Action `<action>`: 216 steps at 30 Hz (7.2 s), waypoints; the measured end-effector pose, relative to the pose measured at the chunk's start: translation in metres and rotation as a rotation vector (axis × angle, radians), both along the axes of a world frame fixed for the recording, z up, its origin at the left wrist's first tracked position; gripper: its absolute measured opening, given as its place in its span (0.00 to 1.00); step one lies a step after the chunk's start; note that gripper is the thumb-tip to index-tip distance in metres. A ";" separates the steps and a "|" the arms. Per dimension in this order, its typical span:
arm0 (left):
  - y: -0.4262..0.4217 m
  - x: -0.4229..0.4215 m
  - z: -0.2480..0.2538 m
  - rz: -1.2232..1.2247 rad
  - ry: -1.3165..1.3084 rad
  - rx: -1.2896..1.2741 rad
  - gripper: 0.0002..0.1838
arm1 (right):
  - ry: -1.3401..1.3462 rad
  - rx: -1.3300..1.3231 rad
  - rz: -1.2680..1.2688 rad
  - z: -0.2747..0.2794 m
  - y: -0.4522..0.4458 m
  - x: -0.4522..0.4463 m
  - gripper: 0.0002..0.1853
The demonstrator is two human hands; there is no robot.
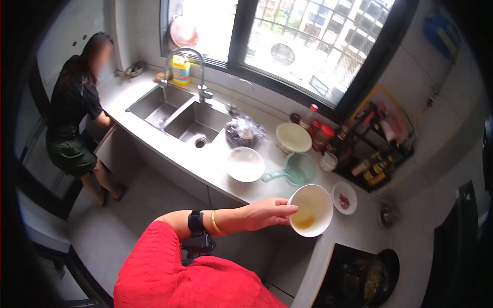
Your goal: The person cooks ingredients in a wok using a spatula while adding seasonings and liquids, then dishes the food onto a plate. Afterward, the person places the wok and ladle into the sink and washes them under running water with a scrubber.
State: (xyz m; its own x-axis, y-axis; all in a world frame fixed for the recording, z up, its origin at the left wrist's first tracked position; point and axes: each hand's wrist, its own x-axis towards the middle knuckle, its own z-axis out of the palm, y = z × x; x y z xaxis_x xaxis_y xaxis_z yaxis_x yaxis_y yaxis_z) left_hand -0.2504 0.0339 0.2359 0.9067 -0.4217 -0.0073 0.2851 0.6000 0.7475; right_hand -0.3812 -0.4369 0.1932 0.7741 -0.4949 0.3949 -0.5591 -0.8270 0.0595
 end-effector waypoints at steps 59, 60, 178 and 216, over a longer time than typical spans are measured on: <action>0.215 -0.280 0.170 0.835 -0.095 0.311 0.39 | -0.172 0.701 2.085 0.289 0.505 0.189 0.45; 0.216 -0.279 0.170 0.816 -0.095 0.311 0.39 | -0.171 0.703 2.079 0.290 0.504 0.188 0.45; 0.018 0.051 -0.134 -0.007 -0.220 0.967 0.13 | 0.250 0.077 0.222 -0.130 -0.001 -0.004 0.19; -0.361 0.111 -0.123 -1.291 0.440 -0.080 0.13 | -0.107 1.430 -0.242 -0.015 -0.077 -0.006 0.13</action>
